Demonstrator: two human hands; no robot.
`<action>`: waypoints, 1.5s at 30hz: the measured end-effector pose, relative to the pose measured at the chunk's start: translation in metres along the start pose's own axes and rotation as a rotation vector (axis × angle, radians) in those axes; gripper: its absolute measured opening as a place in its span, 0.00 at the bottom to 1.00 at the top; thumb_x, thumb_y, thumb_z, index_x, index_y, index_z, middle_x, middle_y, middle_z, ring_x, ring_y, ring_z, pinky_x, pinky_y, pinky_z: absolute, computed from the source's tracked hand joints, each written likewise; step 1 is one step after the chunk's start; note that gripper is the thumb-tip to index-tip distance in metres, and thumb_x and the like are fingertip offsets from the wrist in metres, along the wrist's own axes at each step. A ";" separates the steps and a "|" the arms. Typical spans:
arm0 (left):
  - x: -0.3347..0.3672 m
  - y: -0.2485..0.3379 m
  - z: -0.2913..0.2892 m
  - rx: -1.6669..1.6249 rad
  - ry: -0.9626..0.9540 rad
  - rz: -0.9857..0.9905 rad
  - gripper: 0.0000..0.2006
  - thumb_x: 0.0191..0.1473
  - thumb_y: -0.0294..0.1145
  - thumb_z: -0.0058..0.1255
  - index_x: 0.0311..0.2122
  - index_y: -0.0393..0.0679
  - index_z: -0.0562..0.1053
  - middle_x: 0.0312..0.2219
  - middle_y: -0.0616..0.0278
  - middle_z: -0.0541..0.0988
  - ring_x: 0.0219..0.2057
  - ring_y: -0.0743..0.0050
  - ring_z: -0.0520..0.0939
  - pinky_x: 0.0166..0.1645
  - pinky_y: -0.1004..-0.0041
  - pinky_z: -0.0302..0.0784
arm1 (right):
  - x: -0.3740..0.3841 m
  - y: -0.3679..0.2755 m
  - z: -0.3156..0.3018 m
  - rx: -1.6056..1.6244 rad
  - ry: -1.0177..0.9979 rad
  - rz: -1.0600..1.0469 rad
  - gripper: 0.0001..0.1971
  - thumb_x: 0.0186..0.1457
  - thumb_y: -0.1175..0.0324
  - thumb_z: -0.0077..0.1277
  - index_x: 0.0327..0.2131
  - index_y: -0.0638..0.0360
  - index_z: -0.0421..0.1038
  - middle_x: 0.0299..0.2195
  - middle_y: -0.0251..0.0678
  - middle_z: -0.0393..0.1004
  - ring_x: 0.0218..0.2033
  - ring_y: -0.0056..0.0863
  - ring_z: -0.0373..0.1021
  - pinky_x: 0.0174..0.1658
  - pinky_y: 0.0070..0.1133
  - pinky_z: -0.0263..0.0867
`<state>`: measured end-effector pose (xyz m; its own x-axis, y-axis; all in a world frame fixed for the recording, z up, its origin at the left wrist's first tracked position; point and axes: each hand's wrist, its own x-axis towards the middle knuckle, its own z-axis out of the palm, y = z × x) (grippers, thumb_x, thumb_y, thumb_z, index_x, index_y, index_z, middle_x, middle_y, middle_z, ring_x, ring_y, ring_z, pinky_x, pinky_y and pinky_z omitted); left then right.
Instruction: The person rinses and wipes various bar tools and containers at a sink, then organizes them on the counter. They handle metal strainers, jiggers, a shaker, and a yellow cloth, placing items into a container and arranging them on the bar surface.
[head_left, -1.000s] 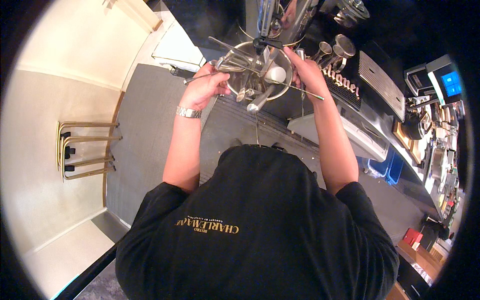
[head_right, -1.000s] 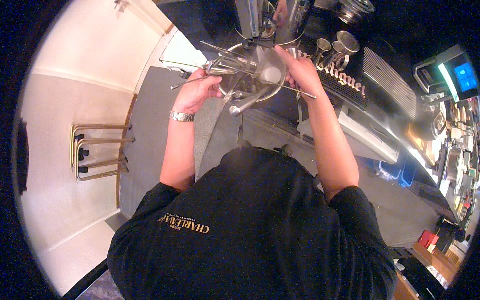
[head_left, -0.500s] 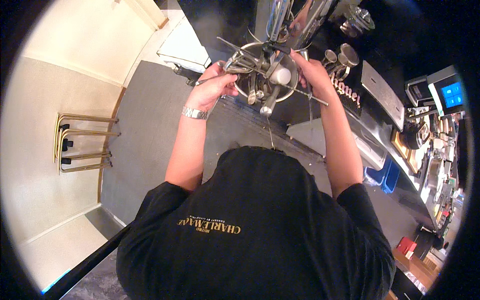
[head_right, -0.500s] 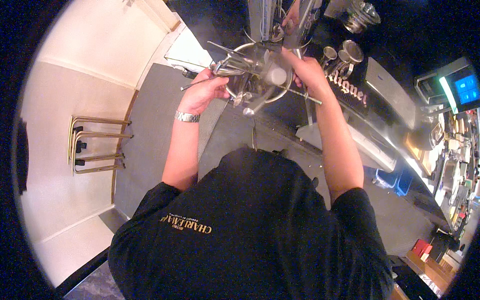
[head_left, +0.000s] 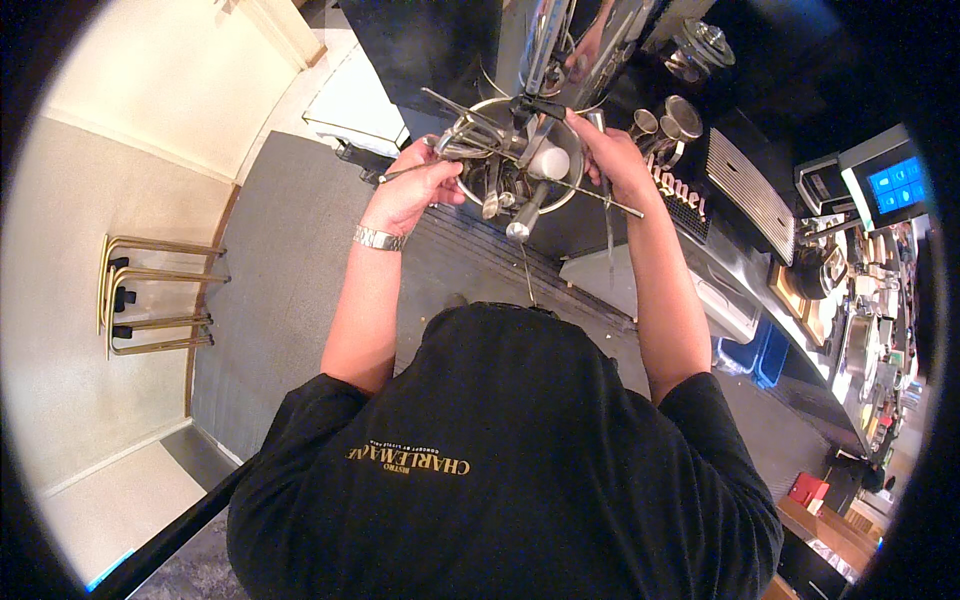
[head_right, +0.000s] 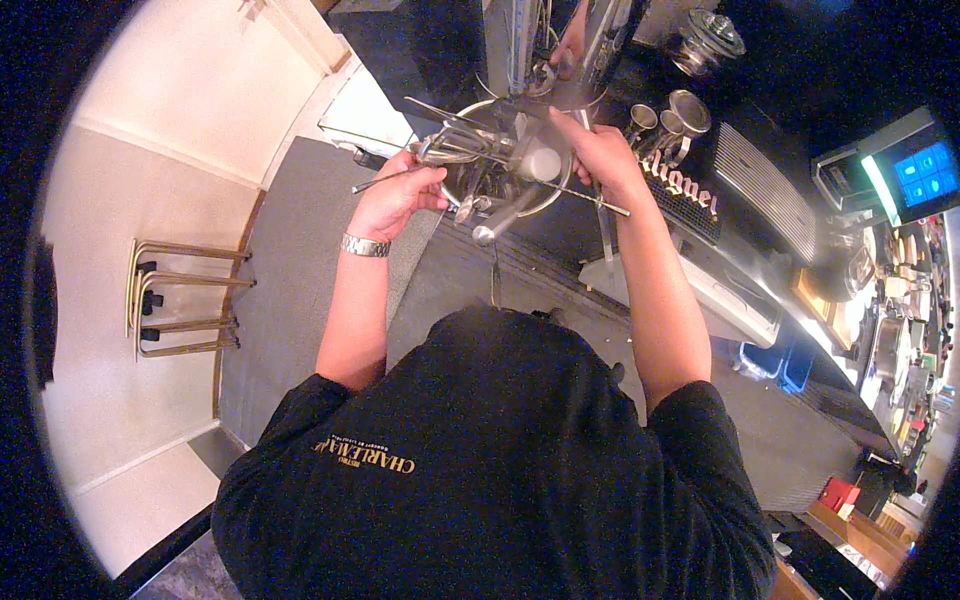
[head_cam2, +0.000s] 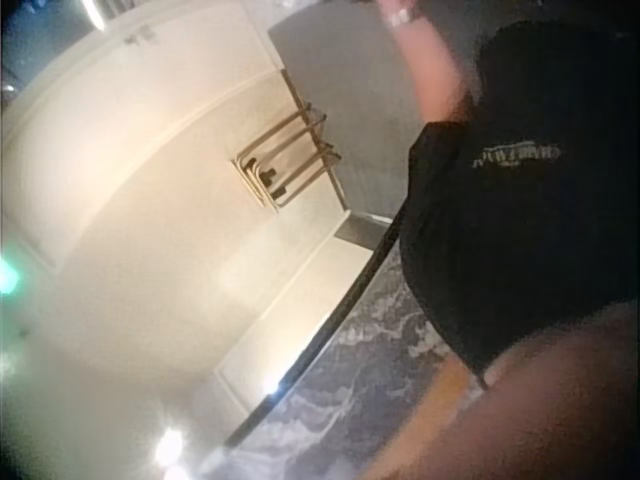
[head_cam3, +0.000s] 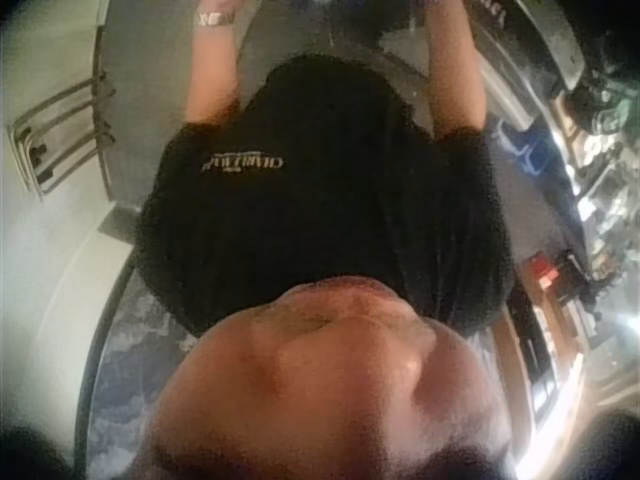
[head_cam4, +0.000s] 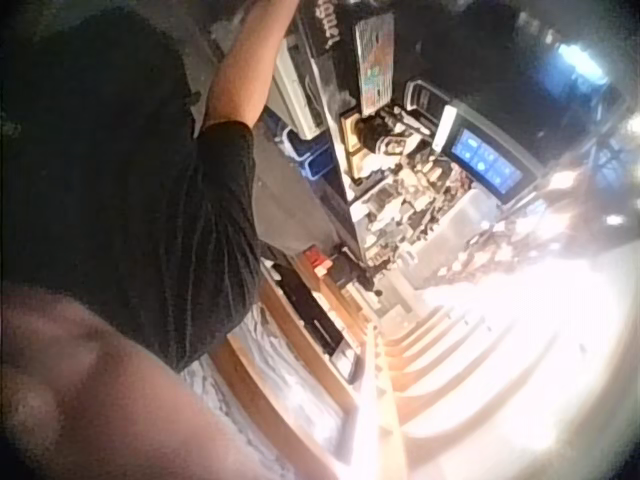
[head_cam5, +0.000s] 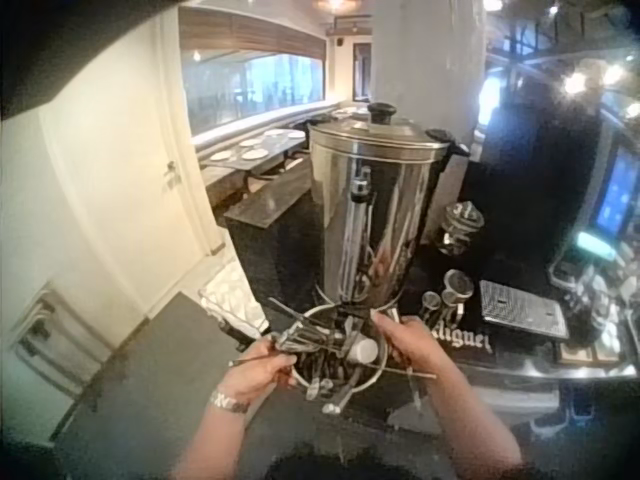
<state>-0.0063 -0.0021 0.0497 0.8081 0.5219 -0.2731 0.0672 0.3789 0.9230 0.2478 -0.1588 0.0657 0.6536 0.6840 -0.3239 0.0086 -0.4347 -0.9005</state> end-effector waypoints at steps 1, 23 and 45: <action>0.000 -0.001 0.000 0.000 0.007 0.000 0.12 0.57 0.26 0.53 0.45 0.40 0.66 0.32 0.65 0.75 0.27 0.78 0.79 0.32 0.75 0.83 | 0.000 0.000 0.000 0.001 0.000 -0.002 0.29 0.50 0.39 0.59 0.20 0.59 0.72 0.12 0.28 0.66 0.11 0.18 0.61 0.17 0.19 0.54; 0.001 -0.003 -0.009 0.026 0.000 0.001 0.13 0.57 0.27 0.54 0.45 0.39 0.67 0.33 0.62 0.75 0.27 0.74 0.80 0.34 0.73 0.83 | -0.002 -0.001 0.003 0.031 -0.010 -0.010 0.25 0.51 0.44 0.61 0.28 0.61 0.77 0.14 0.26 0.67 0.13 0.16 0.59 0.17 0.18 0.53; -0.003 0.005 -0.001 0.041 -0.004 -0.017 0.12 0.57 0.26 0.54 0.44 0.40 0.67 0.33 0.64 0.76 0.28 0.76 0.80 0.35 0.73 0.84 | 0.000 -0.002 -0.001 0.009 -0.018 -0.010 0.26 0.49 0.43 0.62 0.25 0.61 0.73 0.15 0.27 0.66 0.14 0.16 0.61 0.17 0.17 0.55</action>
<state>-0.0090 -0.0015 0.0549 0.8092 0.5120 -0.2881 0.1054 0.3559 0.9286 0.2489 -0.1584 0.0680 0.6396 0.6989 -0.3200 0.0083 -0.4225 -0.9063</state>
